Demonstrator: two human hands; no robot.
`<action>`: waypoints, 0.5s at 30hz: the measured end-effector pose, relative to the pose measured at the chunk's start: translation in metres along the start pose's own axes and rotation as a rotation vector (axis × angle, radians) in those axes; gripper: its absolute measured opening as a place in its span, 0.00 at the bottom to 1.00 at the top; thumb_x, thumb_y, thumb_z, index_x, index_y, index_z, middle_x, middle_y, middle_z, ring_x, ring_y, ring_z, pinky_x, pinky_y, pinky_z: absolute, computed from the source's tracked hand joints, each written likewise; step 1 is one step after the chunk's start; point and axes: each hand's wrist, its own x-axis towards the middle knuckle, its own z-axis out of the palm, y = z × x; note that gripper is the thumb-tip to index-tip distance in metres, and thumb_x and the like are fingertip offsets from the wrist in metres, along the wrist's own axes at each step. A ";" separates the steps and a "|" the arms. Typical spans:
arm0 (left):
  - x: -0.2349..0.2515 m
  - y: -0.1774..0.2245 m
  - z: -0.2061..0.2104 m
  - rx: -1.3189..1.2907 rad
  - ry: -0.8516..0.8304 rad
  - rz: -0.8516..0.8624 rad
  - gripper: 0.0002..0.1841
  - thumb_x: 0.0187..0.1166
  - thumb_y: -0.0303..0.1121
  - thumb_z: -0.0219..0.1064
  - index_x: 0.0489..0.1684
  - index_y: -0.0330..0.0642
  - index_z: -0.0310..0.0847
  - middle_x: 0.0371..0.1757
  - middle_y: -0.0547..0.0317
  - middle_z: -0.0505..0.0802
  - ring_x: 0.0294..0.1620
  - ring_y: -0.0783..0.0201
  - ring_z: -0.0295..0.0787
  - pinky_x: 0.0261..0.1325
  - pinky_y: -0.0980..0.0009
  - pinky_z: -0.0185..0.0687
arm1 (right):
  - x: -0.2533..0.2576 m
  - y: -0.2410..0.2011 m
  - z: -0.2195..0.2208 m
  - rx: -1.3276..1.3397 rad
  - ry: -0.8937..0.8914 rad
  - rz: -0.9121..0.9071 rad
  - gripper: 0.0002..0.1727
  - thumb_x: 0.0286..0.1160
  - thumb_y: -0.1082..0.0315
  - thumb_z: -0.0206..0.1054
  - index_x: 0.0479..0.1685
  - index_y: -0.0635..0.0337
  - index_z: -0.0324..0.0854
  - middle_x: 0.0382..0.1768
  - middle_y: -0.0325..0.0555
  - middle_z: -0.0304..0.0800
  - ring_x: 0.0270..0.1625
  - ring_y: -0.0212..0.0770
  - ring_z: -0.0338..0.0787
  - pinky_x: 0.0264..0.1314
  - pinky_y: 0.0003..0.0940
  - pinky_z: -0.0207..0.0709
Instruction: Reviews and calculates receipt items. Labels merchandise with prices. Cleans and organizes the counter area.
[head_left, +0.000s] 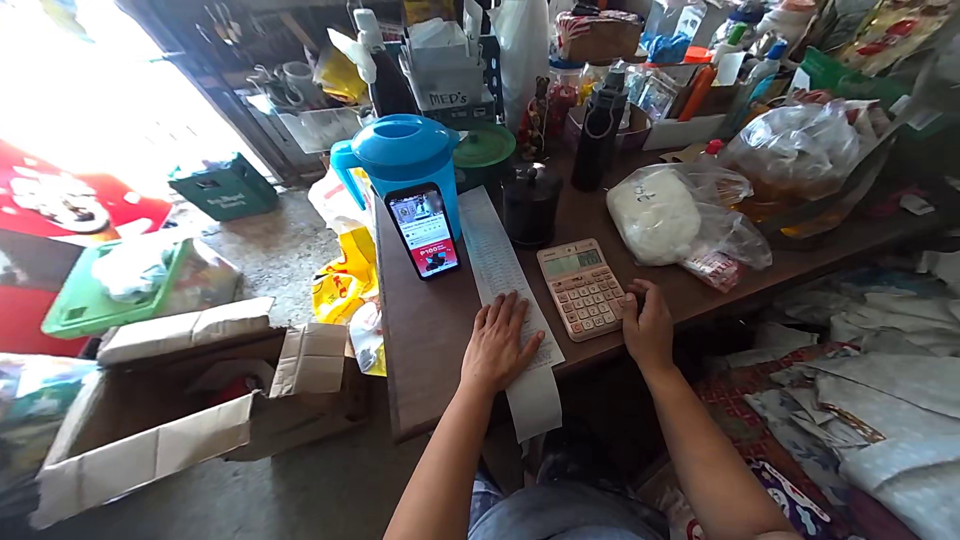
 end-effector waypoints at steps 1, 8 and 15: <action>0.000 0.000 0.000 0.001 0.003 0.002 0.39 0.88 0.64 0.36 0.91 0.49 0.62 0.94 0.54 0.61 0.96 0.53 0.47 0.93 0.48 0.38 | 0.000 0.000 -0.001 0.019 0.012 0.006 0.22 0.89 0.66 0.52 0.72 0.72 0.75 0.62 0.63 0.89 0.66 0.61 0.88 0.71 0.58 0.78; 0.001 0.000 -0.002 0.012 -0.022 0.001 0.37 0.89 0.62 0.40 0.91 0.49 0.60 0.95 0.54 0.59 0.96 0.53 0.47 0.93 0.49 0.37 | 0.002 0.002 -0.007 0.111 0.052 0.031 0.16 0.86 0.72 0.54 0.64 0.72 0.78 0.58 0.61 0.91 0.60 0.53 0.92 0.65 0.50 0.83; 0.001 0.001 -0.004 0.001 -0.051 -0.009 0.36 0.89 0.60 0.44 0.91 0.50 0.60 0.95 0.55 0.58 0.96 0.54 0.44 0.94 0.49 0.35 | 0.001 0.003 -0.006 0.103 0.083 0.018 0.16 0.84 0.76 0.52 0.61 0.72 0.80 0.54 0.60 0.93 0.56 0.52 0.94 0.63 0.48 0.85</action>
